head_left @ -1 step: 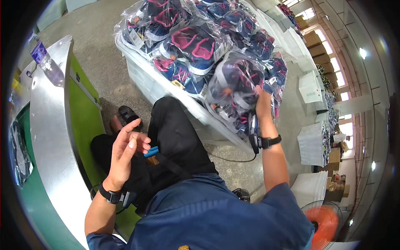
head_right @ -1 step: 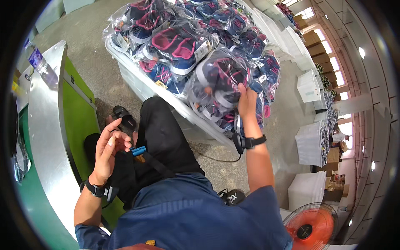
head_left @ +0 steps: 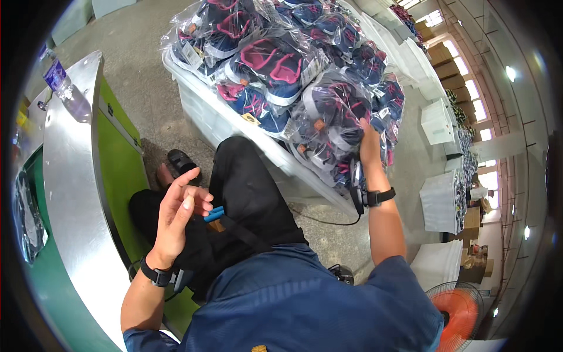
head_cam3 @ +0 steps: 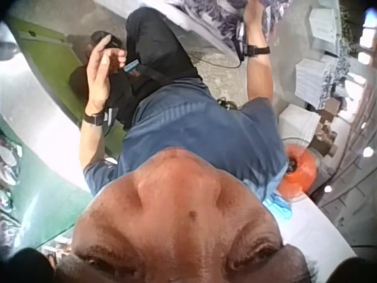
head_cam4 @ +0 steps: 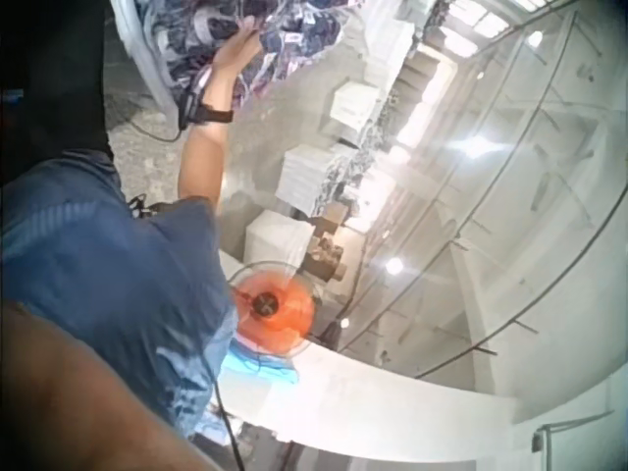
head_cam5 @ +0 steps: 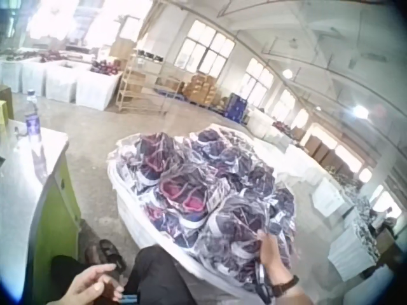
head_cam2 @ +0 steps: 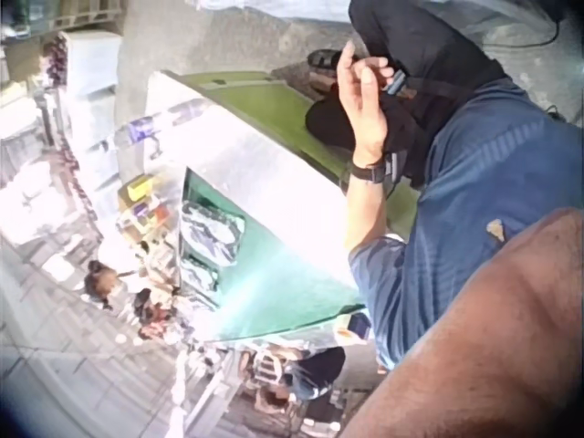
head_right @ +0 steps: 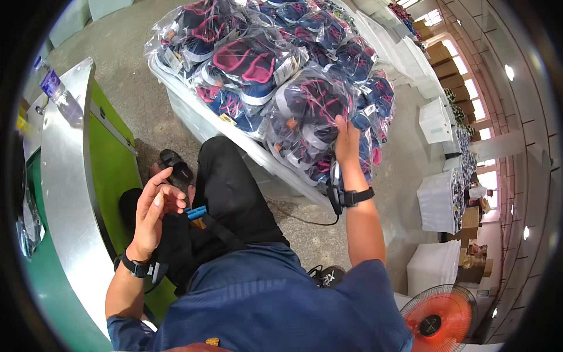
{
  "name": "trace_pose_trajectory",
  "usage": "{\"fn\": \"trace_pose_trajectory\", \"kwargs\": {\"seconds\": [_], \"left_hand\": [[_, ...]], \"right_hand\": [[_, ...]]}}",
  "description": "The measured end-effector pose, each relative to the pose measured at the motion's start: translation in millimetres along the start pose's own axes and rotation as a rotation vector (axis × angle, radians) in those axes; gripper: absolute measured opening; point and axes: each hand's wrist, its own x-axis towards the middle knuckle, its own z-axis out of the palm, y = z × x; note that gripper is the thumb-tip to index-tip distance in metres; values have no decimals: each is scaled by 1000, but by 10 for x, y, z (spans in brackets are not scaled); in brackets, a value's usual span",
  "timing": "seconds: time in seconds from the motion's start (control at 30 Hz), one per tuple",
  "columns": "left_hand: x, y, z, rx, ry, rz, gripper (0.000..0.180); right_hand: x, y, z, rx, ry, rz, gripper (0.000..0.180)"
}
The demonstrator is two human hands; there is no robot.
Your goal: Picking up packaged shoes from a bin and placing them onto a conveyor belt for processing.
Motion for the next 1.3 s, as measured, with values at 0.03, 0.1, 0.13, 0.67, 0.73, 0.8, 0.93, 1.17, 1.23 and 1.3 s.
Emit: {"fn": "trace_pose_trajectory", "kwargs": {"seconds": [0.03,0.1,0.13,0.67,0.73,0.8,0.93,1.17,1.23,1.3], "left_hand": [[-15,-14,-10,40,-7,14,60],[-37,-6,-22,67,1,33,56],[-38,3,-23,71,4,23,55],[-142,181,-42,70,223,-52,37],[-287,390,-39,9,254,-112,35],[-289,566,-96,-37,172,-89,34],[-633,1112,-620,165,422,1,35],[-1593,1925,-2744,1205,1333,159,54],[-1849,2124,-3441,1405,1537,72,68],[-2115,2154,-4030,1651,1791,-199,74]], "right_hand": [[31,32,60,10,-2,1,58],[32,73,185,312,58,95,63],[10,-68,153,338,-32,137,68],[-868,-1347,306,409,114,-545,46],[-1241,-1458,531,500,-20,-494,51],[-1498,-1377,631,536,-106,-561,58],[-1754,-1387,827,326,-355,-637,53],[-1692,-1591,1245,277,-545,-794,48],[-1701,-1520,1316,286,-634,-772,48],[-1773,-1570,1328,302,-639,-740,46]]}}
